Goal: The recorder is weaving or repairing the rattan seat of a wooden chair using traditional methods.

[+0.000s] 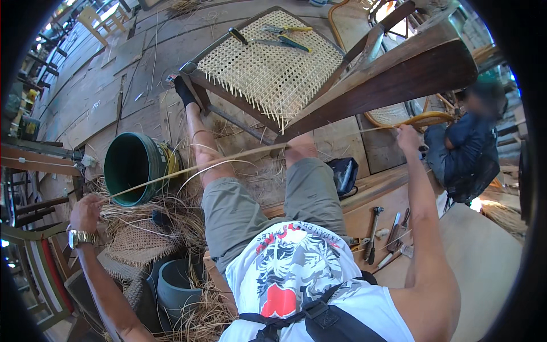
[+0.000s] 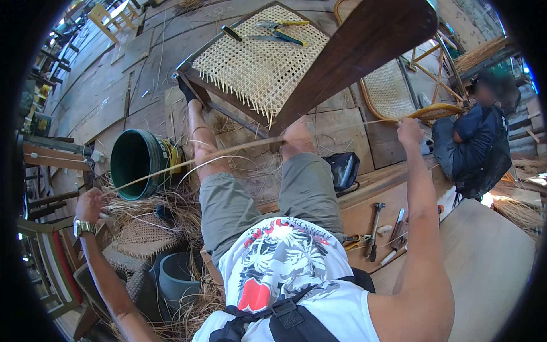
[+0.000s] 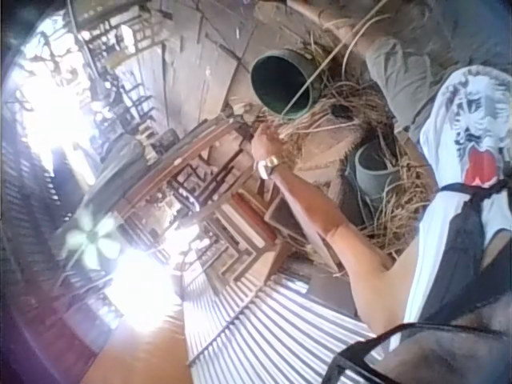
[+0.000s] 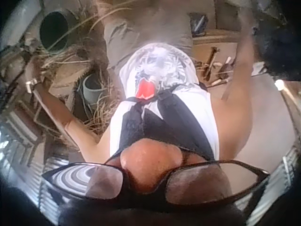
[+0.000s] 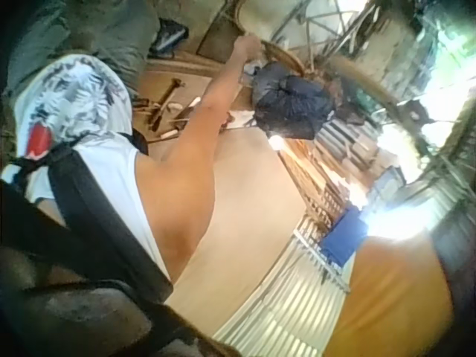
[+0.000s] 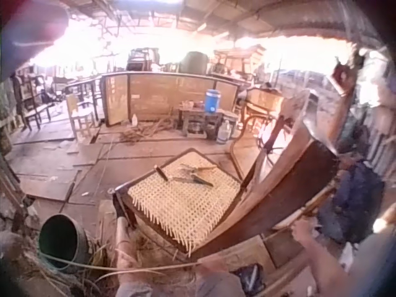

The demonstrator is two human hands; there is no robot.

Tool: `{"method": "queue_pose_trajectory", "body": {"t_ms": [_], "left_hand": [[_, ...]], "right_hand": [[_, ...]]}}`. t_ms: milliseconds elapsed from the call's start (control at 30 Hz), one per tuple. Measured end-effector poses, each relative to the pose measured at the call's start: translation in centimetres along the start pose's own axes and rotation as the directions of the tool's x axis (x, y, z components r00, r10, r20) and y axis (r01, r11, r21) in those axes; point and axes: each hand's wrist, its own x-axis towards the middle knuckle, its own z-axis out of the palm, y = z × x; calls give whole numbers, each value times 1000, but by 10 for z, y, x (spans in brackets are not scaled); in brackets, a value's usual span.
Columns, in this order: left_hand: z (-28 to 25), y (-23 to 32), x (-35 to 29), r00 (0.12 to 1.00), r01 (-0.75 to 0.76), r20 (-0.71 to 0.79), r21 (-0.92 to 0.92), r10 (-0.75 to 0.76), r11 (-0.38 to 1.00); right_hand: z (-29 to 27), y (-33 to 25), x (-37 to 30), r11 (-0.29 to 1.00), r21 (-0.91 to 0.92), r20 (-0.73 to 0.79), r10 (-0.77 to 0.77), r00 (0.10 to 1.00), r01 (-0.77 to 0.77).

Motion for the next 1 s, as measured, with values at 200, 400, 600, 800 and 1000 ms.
{"method": "queue_pose_trajectory", "body": {"t_ms": [200, 400, 600, 800, 1000], "left_hand": [[-7, 56, -23, 984, -59, 135, -369, 116, 927], [22, 210, -39, 823, -341, 206, -566, 529, 751], [37, 244, -18, 759, -279, 240, -720, 605, 636], [64, 136, 13, 910, 28, 326, -665, 256, 747], [74, 135, 16, 895, 158, 398, -705, 201, 692]], "right_hand": [[-56, -106, -68, 745, 579, 314, -578, 753, 331], [-128, -267, -224, 17, 696, -471, -743, 475, 718], [-107, -310, -233, 71, 991, 23, -924, 383, 111], [-85, -225, -167, 323, 944, 212, -758, 617, 72], [-93, -208, -160, 417, 906, 266, -694, 669, 73]]}}
